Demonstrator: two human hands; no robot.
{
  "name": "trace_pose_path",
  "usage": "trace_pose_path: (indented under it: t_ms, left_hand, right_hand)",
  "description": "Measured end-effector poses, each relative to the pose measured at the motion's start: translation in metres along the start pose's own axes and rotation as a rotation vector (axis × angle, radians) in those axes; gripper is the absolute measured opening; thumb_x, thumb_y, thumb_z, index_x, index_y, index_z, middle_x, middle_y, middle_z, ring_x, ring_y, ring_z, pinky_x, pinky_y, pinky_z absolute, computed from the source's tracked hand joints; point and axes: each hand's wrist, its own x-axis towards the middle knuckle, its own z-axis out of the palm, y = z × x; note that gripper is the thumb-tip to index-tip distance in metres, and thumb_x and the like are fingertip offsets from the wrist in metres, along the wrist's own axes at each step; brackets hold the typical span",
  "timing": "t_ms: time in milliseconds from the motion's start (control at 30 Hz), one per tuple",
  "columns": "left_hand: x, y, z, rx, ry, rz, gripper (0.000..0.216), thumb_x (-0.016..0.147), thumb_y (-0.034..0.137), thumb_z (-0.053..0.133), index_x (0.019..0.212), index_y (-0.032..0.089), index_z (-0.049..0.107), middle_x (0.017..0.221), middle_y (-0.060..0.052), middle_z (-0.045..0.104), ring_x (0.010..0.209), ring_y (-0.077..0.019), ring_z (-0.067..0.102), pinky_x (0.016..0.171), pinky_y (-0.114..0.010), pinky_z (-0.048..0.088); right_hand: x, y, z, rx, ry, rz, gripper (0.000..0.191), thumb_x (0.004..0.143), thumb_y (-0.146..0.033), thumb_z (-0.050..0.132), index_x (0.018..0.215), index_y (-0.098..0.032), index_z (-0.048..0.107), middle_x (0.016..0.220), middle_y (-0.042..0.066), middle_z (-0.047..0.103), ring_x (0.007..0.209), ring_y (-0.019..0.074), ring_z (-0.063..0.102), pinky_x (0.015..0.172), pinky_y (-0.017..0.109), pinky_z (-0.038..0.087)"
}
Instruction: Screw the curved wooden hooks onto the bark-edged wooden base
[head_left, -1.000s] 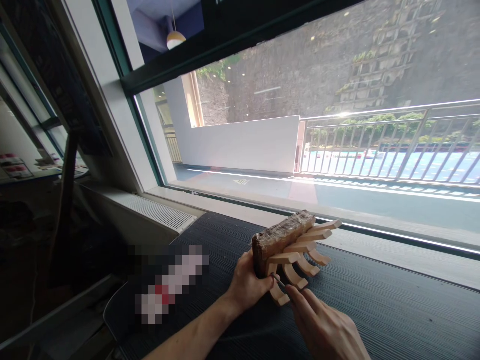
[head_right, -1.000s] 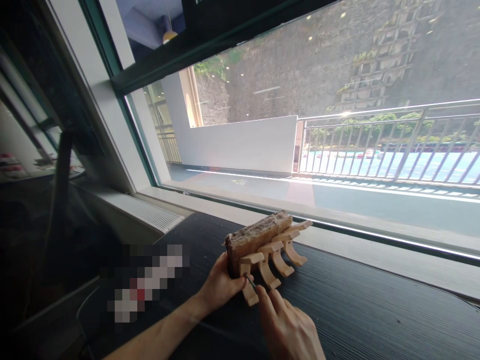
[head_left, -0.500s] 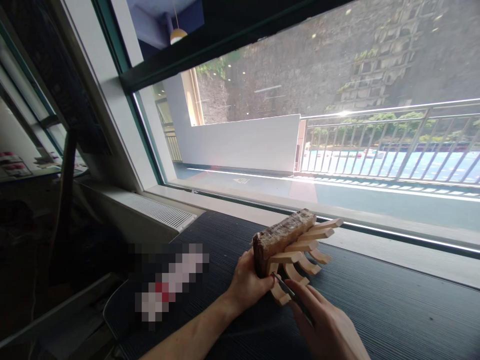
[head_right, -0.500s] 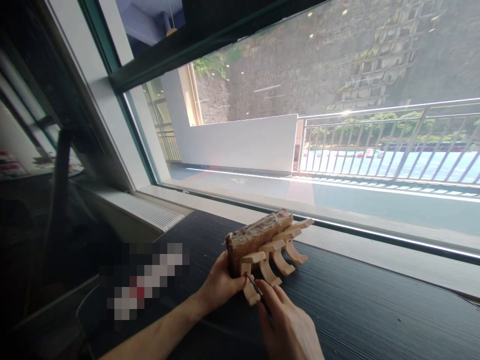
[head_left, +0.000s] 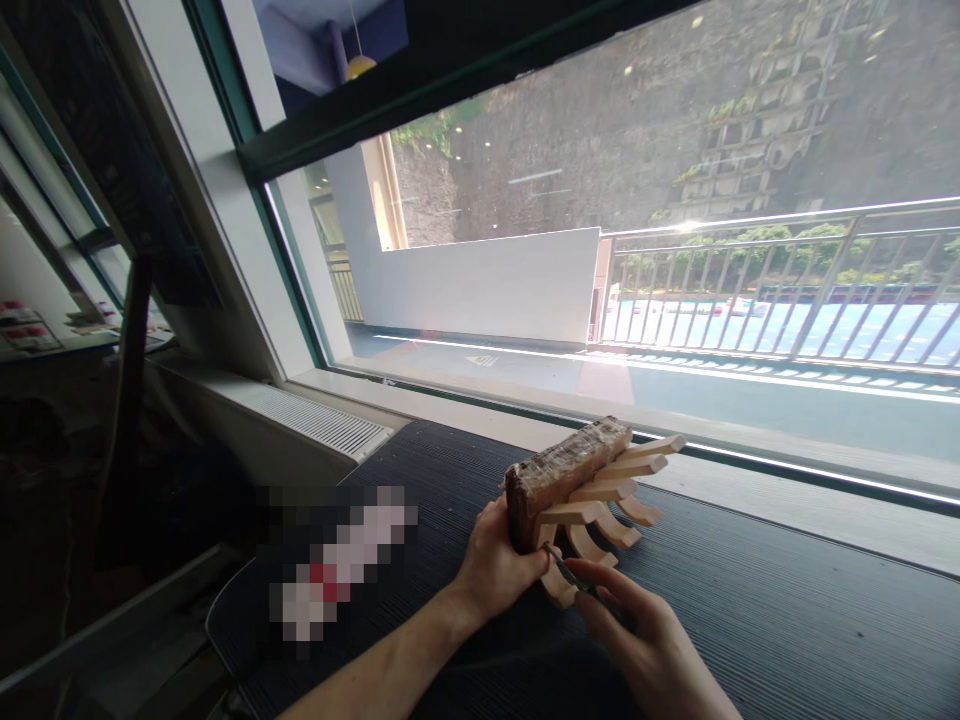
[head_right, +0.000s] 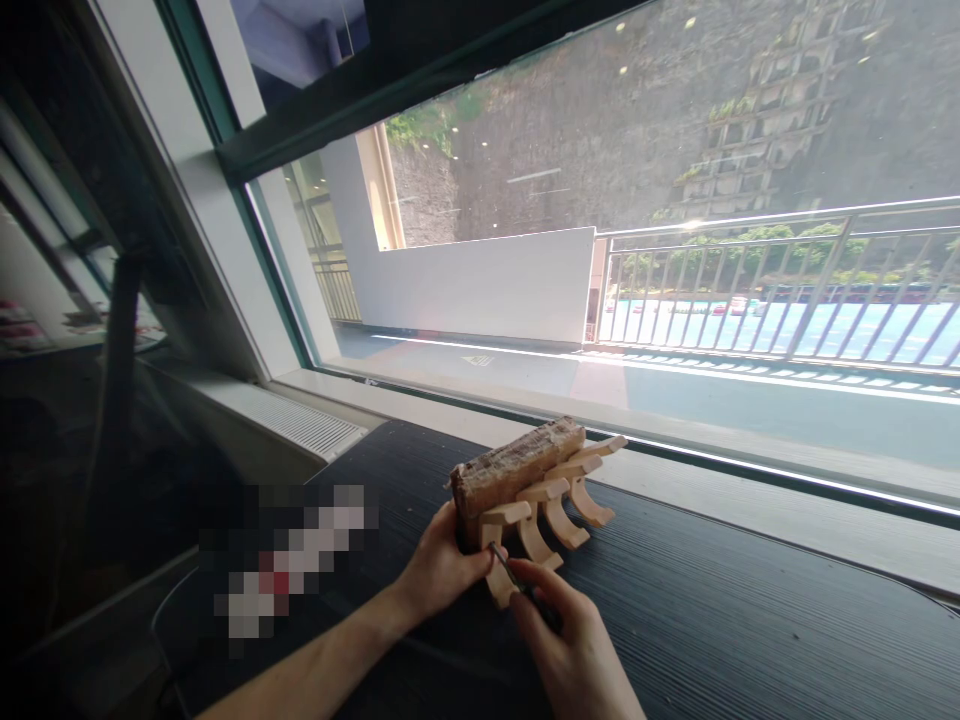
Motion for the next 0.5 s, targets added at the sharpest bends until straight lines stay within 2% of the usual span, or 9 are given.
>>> trace_pose_path:
  t_ms: [100, 200, 300, 367, 500]
  left_hand:
    - [0.0, 0.0, 0.0, 0.01, 0.004, 0.006, 0.044, 0.062, 0.02, 0.071, 0.104, 0.024, 0.059, 0.104, -0.001, 0.065, 0.101, -0.0225, 0.059, 0.088, -0.032, 0.048]
    - [-0.001, -0.001, 0.0, 0.017, 0.008, 0.005, 0.045, 0.062, 0.02, 0.071, 0.104, 0.024, 0.058, 0.102, -0.001, 0.066, 0.099, -0.0221, 0.06, 0.088, -0.032, 0.048]
    - [-0.001, -0.002, 0.001, 0.019, 0.015, -0.002, 0.046, 0.061, 0.02, 0.071, 0.105, 0.023, 0.058, 0.103, -0.001, 0.066, 0.099, -0.0229, 0.06, 0.088, -0.033, 0.048]
    - [-0.001, -0.002, 0.001, 0.022, 0.01, -0.002, 0.045, 0.061, 0.019, 0.07, 0.105, 0.022, 0.059, 0.104, -0.002, 0.065, 0.1, -0.0235, 0.059, 0.088, -0.033, 0.047]
    - [-0.001, -0.002, 0.0, 0.021, 0.01, 0.0, 0.046, 0.061, 0.019, 0.071, 0.106, 0.022, 0.059, 0.103, -0.003, 0.065, 0.1, -0.0237, 0.059, 0.088, -0.034, 0.048]
  right_hand:
    - [-0.001, -0.001, -0.001, -0.091, 0.02, -0.058, 0.031, 0.086, -0.03, 0.048, 0.108, -0.019, 0.067, 0.097, 0.006, 0.073, 0.085, 0.0194, 0.069, 0.073, 0.023, 0.055]
    - [-0.007, 0.002, -0.003, -0.354, 0.081, -0.278, 0.04, 0.084, -0.017, 0.043, 0.119, -0.02, 0.06, 0.105, 0.009, 0.07, 0.077, 0.0178, 0.07, 0.062, 0.022, 0.056]
    - [-0.011, 0.005, -0.005, -0.516, 0.062, -0.463, 0.057, 0.076, -0.005, 0.037, 0.128, -0.019, 0.054, 0.111, 0.012, 0.067, 0.066, 0.0154, 0.069, 0.054, 0.021, 0.054]
    - [-0.011, 0.006, -0.004, -0.499, 0.049, -0.445, 0.058, 0.076, -0.004, 0.036, 0.129, -0.02, 0.053, 0.112, 0.012, 0.067, 0.067, 0.0152, 0.069, 0.056, 0.021, 0.055]
    - [-0.007, 0.001, 0.0, -0.219, 0.054, -0.206, 0.04, 0.084, -0.019, 0.043, 0.121, -0.023, 0.06, 0.112, 0.008, 0.068, 0.09, 0.0191, 0.068, 0.074, 0.025, 0.054]
